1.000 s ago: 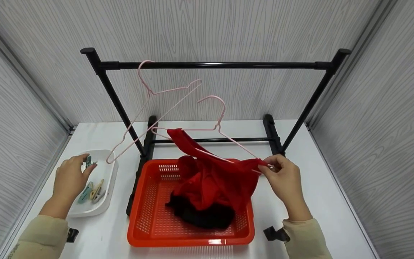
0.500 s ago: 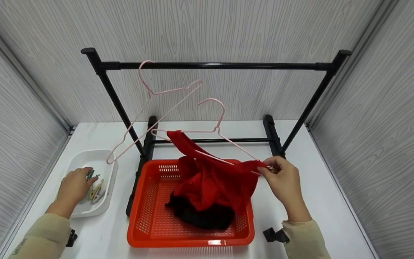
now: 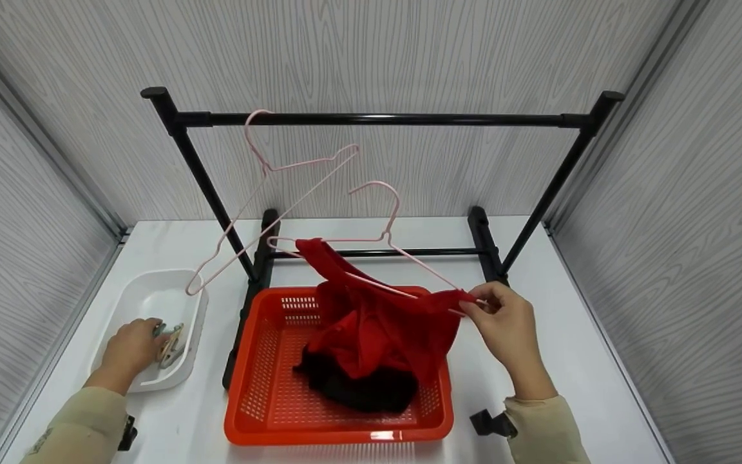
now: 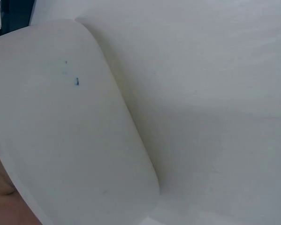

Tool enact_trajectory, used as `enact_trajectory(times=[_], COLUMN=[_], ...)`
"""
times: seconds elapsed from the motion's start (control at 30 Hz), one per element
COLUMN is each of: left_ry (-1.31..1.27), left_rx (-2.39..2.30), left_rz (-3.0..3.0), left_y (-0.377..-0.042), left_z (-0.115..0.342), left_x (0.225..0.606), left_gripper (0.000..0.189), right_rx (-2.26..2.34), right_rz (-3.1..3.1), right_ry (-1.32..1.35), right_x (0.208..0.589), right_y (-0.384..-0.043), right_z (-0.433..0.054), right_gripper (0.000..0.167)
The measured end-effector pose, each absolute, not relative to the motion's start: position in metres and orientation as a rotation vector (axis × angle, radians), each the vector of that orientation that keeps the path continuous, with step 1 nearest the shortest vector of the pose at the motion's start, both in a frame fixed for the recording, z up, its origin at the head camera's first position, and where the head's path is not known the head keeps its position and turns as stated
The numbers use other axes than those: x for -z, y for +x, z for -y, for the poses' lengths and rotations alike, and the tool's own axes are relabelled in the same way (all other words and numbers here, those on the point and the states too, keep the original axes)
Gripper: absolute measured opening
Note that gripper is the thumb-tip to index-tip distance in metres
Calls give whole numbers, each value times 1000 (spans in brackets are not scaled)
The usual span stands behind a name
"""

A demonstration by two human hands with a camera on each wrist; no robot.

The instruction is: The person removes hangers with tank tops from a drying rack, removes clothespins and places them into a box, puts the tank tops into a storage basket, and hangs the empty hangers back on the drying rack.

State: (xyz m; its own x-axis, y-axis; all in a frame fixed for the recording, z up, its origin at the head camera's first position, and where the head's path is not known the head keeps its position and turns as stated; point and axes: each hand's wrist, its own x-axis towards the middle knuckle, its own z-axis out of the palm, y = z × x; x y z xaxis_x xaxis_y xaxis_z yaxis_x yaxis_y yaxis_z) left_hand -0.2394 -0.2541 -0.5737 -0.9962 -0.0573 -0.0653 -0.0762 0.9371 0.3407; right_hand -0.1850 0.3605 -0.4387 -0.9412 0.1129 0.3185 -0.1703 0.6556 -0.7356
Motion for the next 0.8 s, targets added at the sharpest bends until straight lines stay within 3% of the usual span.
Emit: enact_trajectory(times=[0.3,0.8], left_ry=[-104,42], left_rx=[-572,-588], left_rz=[-3062,-3290], left_y=[-234,-236], left_z=[254,239], left_x=[572,534], left_gripper=[45,37], right_rx=[-1174,-1197], right_rz=[2555,2513], right_ry=[19,55], right_x=[439,439], right_y=[-184,-184], right_z=[-359,-362], right_gripper=[15,14])
